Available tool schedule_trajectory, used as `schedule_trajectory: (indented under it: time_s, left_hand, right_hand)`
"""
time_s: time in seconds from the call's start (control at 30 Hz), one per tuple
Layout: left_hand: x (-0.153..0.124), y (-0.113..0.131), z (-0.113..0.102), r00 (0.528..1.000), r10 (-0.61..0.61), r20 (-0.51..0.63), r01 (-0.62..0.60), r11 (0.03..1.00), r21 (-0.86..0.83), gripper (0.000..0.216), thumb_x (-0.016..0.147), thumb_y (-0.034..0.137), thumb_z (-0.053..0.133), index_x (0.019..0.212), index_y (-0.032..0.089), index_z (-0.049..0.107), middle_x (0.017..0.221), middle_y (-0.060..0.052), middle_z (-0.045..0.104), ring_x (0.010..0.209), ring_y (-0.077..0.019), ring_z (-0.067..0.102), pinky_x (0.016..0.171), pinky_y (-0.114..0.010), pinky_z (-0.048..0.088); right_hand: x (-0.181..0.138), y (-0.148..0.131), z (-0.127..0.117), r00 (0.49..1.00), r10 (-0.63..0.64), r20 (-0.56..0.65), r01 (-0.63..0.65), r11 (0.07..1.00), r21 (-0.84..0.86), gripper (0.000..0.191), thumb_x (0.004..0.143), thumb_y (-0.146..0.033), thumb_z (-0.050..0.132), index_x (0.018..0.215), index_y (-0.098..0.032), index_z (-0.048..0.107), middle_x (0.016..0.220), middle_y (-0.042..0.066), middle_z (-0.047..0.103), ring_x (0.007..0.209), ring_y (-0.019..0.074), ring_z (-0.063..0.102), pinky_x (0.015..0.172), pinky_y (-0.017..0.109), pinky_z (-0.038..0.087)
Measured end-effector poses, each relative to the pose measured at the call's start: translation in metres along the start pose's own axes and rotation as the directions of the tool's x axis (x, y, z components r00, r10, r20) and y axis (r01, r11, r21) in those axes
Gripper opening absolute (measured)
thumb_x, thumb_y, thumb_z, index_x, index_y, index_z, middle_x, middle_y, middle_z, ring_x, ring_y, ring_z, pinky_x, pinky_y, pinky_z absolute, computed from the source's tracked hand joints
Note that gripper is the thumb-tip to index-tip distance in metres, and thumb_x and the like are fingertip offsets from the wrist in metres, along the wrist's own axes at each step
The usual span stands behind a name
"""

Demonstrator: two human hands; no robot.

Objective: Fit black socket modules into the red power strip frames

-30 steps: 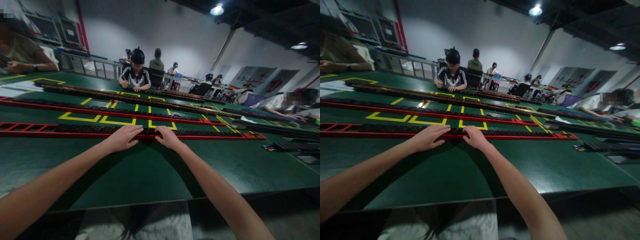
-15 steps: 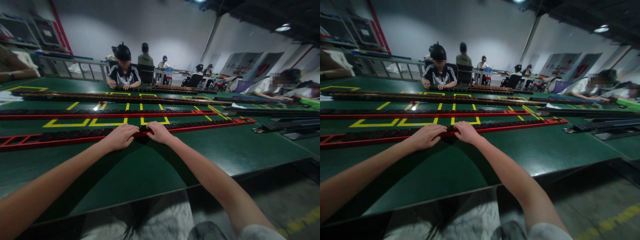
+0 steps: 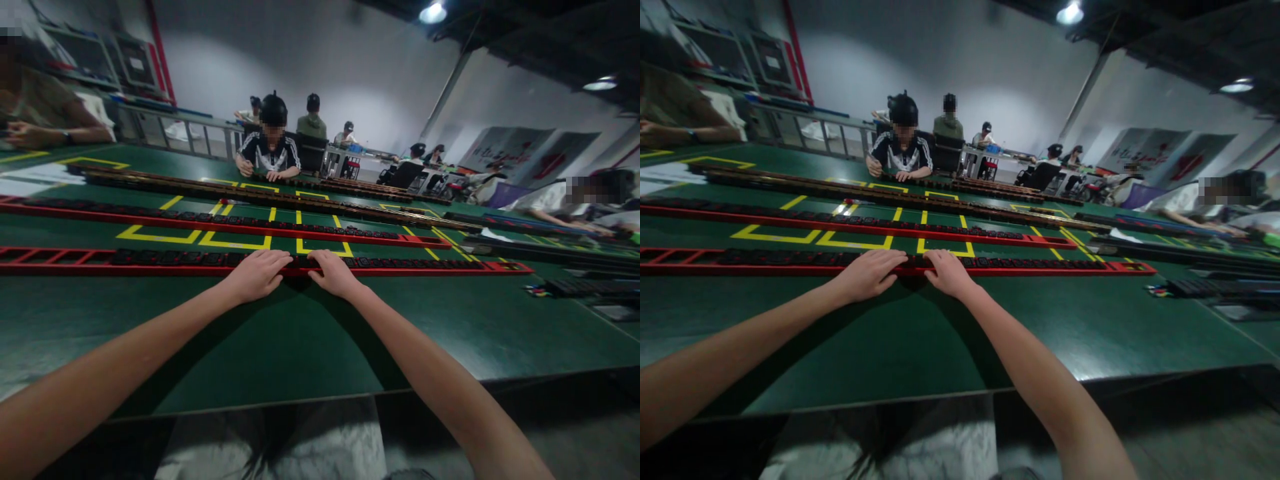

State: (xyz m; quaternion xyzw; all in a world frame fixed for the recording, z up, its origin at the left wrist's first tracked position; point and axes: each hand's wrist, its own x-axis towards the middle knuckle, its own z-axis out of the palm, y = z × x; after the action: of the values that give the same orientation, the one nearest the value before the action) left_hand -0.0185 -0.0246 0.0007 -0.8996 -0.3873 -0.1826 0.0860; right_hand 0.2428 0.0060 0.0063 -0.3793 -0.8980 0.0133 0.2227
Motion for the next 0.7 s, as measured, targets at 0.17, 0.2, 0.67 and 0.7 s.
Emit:
schedule_trajectory:
  time_s: [0.17,0.2,0.67,0.7]
  left_hand:
    - [-0.001,-0.013,-0.01,0.982,-0.188,0.012,0.187,0.981,0.056,0.045,0.101,0.036,0.048,0.135,0.011,0.064,0.131,-0.017,0.072,0.12,-0.0318,0.068,0.106,-0.048,0.05]
    - [-0.001,-0.017,-0.012,0.974,-0.224,0.037,0.221,0.973,0.074,0.046,0.102,0.04,0.048,0.134,0.012,0.065,0.127,-0.017,0.074,0.117,-0.0322,0.069,0.103,-0.048,0.052]
    - [-0.005,-0.033,-0.013,0.932,-0.309,0.187,0.303,0.951,0.062,0.051,0.105,0.048,0.043,0.134,0.012,0.064,0.131,-0.015,0.071,0.115,-0.032,0.068,0.095,-0.044,0.055]
    - [-0.005,-0.033,-0.013,0.934,-0.307,0.184,0.301,0.952,0.06,0.051,0.105,0.047,0.043,0.134,0.012,0.065,0.13,-0.015,0.071,0.115,-0.0321,0.068,0.095,-0.044,0.055]
  right_hand:
    - [0.001,0.0,-0.004,0.999,-0.029,0.019,0.029,1.0,0.002,0.014,0.096,-0.018,0.065,0.109,-0.017,0.067,0.117,0.012,0.071,0.108,0.0252,0.063,0.096,0.042,0.052]
    - [0.001,0.0,-0.004,0.999,-0.028,0.02,0.028,1.0,0.003,0.015,0.096,-0.018,0.065,0.111,-0.017,0.067,0.118,0.012,0.071,0.109,0.0251,0.063,0.096,0.043,0.052]
    - [-0.001,-0.007,-0.012,0.996,0.01,0.085,-0.007,0.999,-0.035,0.038,0.098,-0.021,0.066,0.136,-0.013,0.063,0.137,0.015,0.068,0.127,0.0282,0.062,0.11,0.047,0.05]
    - [0.0,-0.007,-0.013,0.995,0.02,0.096,-0.015,0.999,-0.051,0.04,0.098,-0.022,0.066,0.137,-0.013,0.062,0.138,0.015,0.068,0.127,0.0285,0.062,0.111,0.047,0.05]
